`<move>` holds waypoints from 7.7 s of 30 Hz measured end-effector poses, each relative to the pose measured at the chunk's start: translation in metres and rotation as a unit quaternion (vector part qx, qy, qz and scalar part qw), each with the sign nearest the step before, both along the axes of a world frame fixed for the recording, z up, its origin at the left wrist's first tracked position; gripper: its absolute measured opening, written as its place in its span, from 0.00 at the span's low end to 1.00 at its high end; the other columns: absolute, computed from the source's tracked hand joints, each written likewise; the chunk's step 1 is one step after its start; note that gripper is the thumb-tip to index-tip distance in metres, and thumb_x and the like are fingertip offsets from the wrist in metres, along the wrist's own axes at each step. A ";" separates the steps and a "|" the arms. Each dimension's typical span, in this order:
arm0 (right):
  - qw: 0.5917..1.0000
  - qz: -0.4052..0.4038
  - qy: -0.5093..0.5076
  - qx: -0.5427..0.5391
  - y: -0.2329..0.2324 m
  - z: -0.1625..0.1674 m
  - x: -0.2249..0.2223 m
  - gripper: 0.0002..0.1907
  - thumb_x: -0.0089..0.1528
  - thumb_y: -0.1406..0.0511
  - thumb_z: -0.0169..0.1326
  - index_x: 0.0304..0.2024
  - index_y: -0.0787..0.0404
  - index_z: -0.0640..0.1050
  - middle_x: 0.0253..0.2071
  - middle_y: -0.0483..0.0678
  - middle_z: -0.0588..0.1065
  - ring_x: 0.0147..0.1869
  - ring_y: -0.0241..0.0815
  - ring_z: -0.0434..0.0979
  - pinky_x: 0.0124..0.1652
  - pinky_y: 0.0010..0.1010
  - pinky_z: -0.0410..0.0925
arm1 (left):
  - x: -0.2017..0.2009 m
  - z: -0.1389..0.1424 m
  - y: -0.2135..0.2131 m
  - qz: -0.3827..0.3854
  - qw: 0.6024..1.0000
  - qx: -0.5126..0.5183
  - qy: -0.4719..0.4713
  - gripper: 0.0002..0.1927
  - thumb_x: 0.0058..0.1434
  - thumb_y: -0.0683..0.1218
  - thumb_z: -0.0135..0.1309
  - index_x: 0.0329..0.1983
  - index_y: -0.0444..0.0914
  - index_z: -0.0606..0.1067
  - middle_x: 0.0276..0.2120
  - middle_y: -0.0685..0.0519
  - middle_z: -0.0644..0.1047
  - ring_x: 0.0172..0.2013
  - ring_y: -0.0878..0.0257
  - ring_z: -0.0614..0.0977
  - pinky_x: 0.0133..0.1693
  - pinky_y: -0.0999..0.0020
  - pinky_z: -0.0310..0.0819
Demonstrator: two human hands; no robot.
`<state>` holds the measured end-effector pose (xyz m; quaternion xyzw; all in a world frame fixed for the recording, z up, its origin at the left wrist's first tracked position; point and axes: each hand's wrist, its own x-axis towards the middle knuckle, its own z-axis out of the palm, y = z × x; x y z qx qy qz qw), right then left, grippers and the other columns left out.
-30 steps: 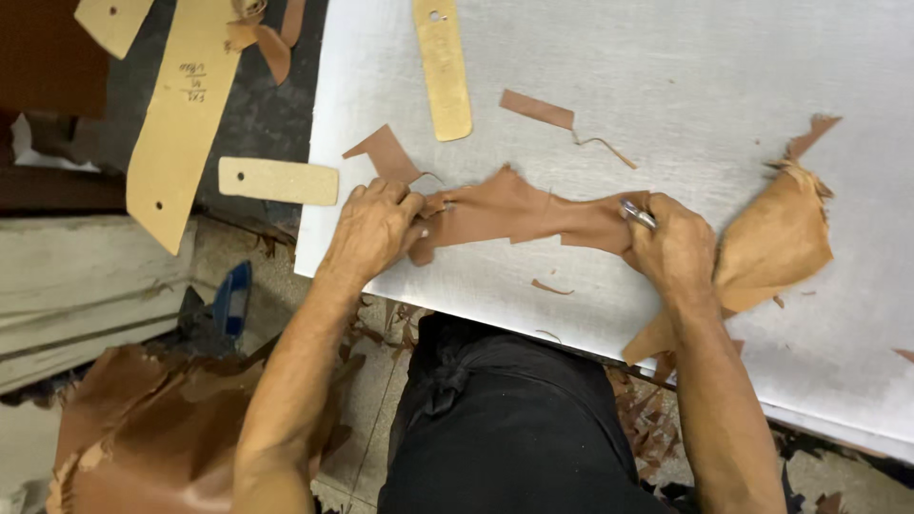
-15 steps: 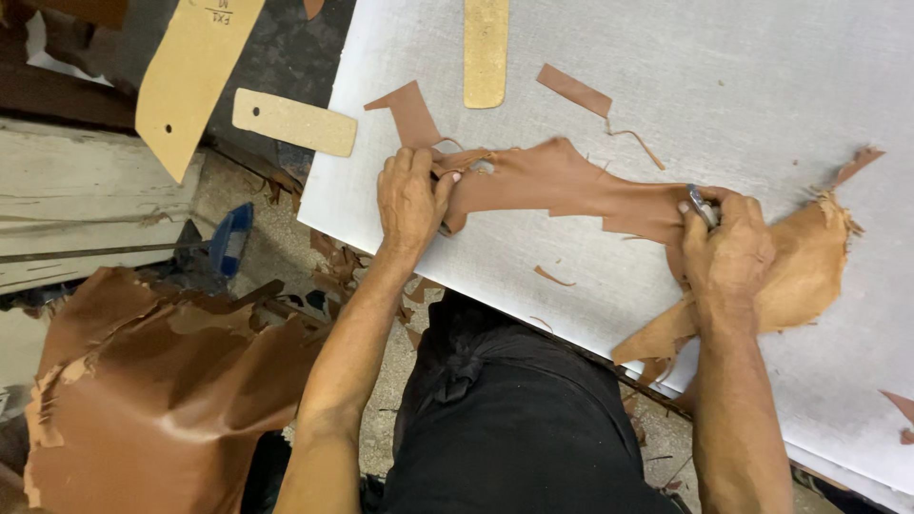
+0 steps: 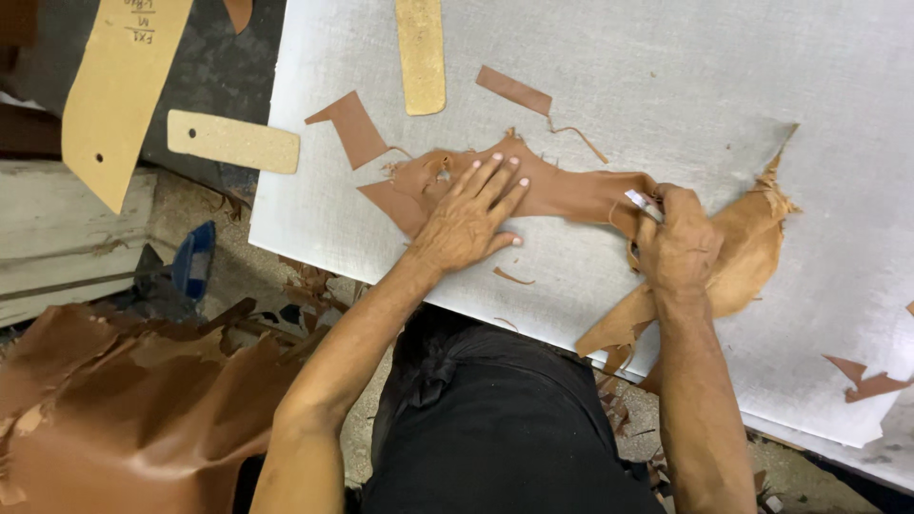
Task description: The person uses a utility knife and a rectangular template to cut multiple small rectangular pieces from a large sheet of brown leather on a white worktable. The person repeatedly positions the template, cuts along its edges, removes the cut pieces, and stacks them on the table. The person also handles and stacks cardboard templates and leather scraps.
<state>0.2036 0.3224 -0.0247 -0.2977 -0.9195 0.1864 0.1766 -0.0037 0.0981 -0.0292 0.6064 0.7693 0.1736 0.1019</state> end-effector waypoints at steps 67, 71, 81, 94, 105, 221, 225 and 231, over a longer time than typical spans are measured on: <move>0.932 -0.178 -0.046 -0.312 -0.102 0.031 0.067 0.17 0.61 0.63 0.60 0.51 0.61 0.81 0.28 0.45 0.76 0.26 0.40 0.71 0.27 0.35 0.65 | 0.043 -0.007 0.024 -0.046 0.997 -0.062 -0.009 0.49 0.62 0.75 0.41 0.74 0.38 0.60 0.76 0.47 0.53 0.76 0.50 0.47 0.72 0.36 0.33; 0.976 -0.053 0.071 -0.199 -0.076 0.047 0.074 0.16 0.73 0.67 0.48 0.61 0.63 0.77 0.39 0.45 0.74 0.41 0.36 0.74 0.46 0.31 0.70 | 0.043 -0.010 0.023 -0.051 0.997 -0.057 -0.026 0.50 0.61 0.77 0.40 0.76 0.40 0.60 0.77 0.47 0.52 0.77 0.50 0.46 0.74 0.39 0.33; 0.987 0.161 0.007 0.027 -0.043 0.026 -0.094 0.11 0.63 0.70 0.57 0.48 0.58 0.82 0.46 0.47 0.79 0.46 0.48 0.80 0.44 0.38 0.73 | 0.048 -0.001 0.010 0.099 0.992 -0.057 -0.045 0.49 0.59 0.77 0.42 0.74 0.42 0.63 0.76 0.37 0.48 0.76 0.38 0.44 0.73 0.40 0.37; 0.958 0.228 -0.122 0.121 -0.015 0.017 -0.061 0.24 0.57 0.69 0.55 0.57 0.61 0.79 0.52 0.48 0.77 0.43 0.48 0.78 0.42 0.39 0.71 | 0.044 0.013 0.018 0.082 0.993 -0.083 -0.013 0.46 0.60 0.72 0.49 0.73 0.41 0.63 0.72 0.31 0.54 0.73 0.34 0.51 0.71 0.41 0.46; 0.996 0.005 -0.089 0.029 -0.021 0.033 0.038 0.13 0.71 0.68 0.60 0.55 0.71 0.80 0.38 0.54 0.76 0.29 0.37 0.71 0.24 0.26 0.68 | 0.051 0.037 0.065 -0.045 0.991 -0.092 0.092 0.34 0.69 0.60 0.48 0.74 0.45 0.60 0.62 0.34 0.65 0.61 0.41 0.69 0.59 0.44 0.70; 0.989 -0.048 0.022 -0.137 -0.011 0.032 0.181 0.14 0.59 0.69 0.67 0.46 0.67 0.81 0.51 0.57 0.76 0.38 0.40 0.78 0.34 0.28 0.74 | 0.020 0.040 -0.030 -0.025 0.988 -0.131 -0.077 0.14 0.70 0.42 0.47 0.33 0.45 0.82 0.35 0.49 0.83 0.41 0.48 0.82 0.62 0.42 0.67; 0.995 -0.048 -0.047 -0.077 -0.038 0.032 0.152 0.14 0.57 0.70 0.65 0.46 0.63 0.82 0.50 0.58 0.77 0.38 0.42 0.78 0.36 0.32 0.73 | 0.051 0.062 -0.098 -0.104 0.774 -0.618 -0.085 0.15 0.72 0.44 0.44 0.38 0.38 0.81 0.36 0.45 0.83 0.40 0.54 0.85 0.61 0.45 0.68; 0.982 0.152 -0.044 -0.101 -0.045 0.051 0.129 0.08 0.67 0.72 0.53 0.46 0.62 0.81 0.31 0.46 0.80 0.25 0.34 0.75 0.23 0.28 0.69 | 0.069 0.098 -0.082 -0.014 0.951 -0.259 -0.169 0.25 0.64 0.56 0.53 0.59 0.39 0.74 0.57 0.41 0.76 0.58 0.46 0.76 0.56 0.49 0.68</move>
